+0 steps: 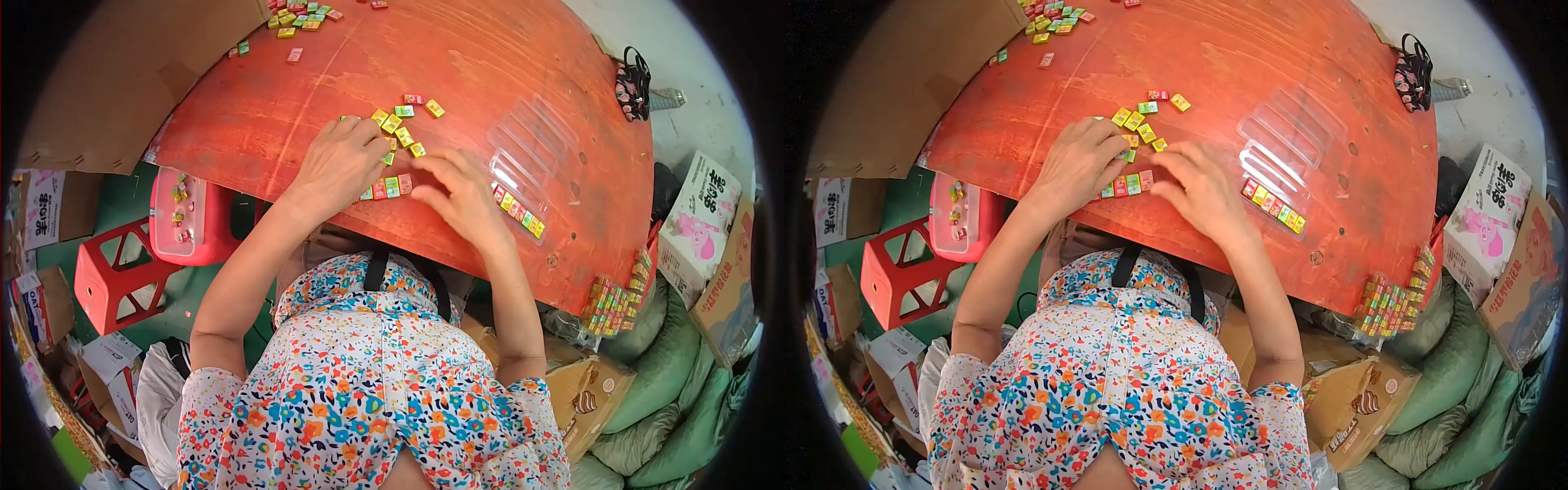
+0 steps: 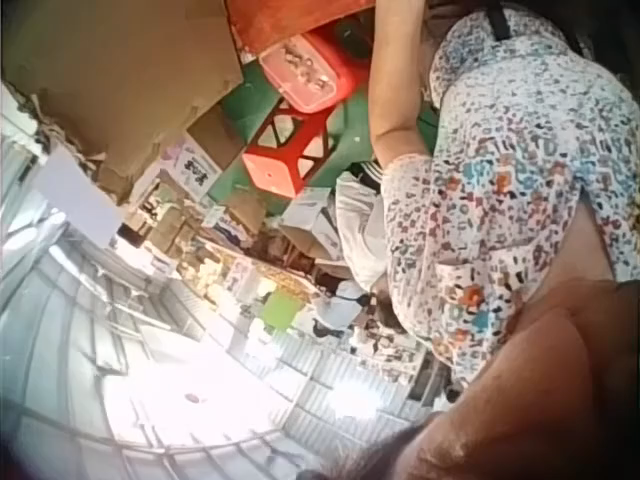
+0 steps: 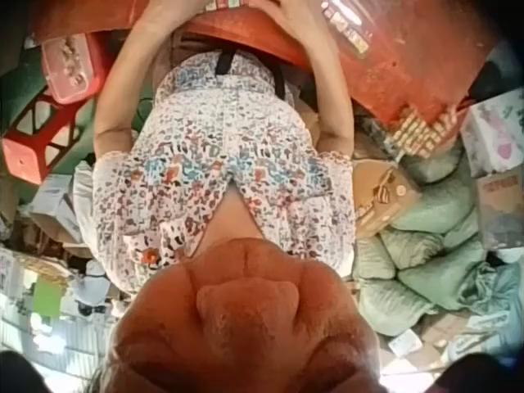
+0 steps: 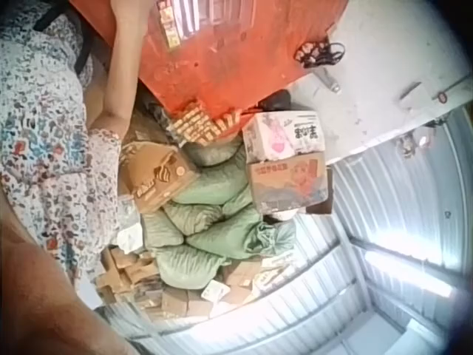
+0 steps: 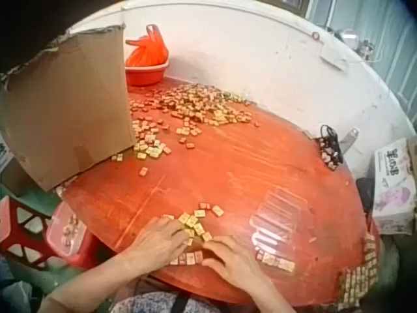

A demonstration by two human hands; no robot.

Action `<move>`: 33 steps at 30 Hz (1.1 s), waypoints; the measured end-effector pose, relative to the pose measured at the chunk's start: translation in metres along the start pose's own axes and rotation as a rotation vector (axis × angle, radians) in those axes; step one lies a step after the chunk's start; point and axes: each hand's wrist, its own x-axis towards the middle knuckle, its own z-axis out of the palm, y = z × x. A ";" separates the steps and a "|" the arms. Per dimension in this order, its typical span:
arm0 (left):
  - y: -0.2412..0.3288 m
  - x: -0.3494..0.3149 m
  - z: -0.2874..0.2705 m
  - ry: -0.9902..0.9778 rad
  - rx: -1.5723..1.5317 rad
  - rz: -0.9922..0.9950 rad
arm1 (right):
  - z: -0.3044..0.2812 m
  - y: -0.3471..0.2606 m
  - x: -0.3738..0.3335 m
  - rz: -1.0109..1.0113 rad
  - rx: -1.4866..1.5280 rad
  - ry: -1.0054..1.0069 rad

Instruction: Sorting and placing small colorful square objects into transparent plastic trays at a workbench.

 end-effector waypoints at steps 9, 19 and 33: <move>0.001 -0.024 -0.032 0.116 -0.219 -0.204 | -0.002 0.023 0.017 -0.116 -0.131 0.019; 0.018 -0.072 -0.040 -0.013 -0.333 -0.509 | -0.002 -0.003 -0.008 -0.007 -0.082 -0.020; 0.012 -0.072 -0.029 0.014 -0.249 -0.355 | -0.006 -0.003 0.006 0.026 -0.005 -0.014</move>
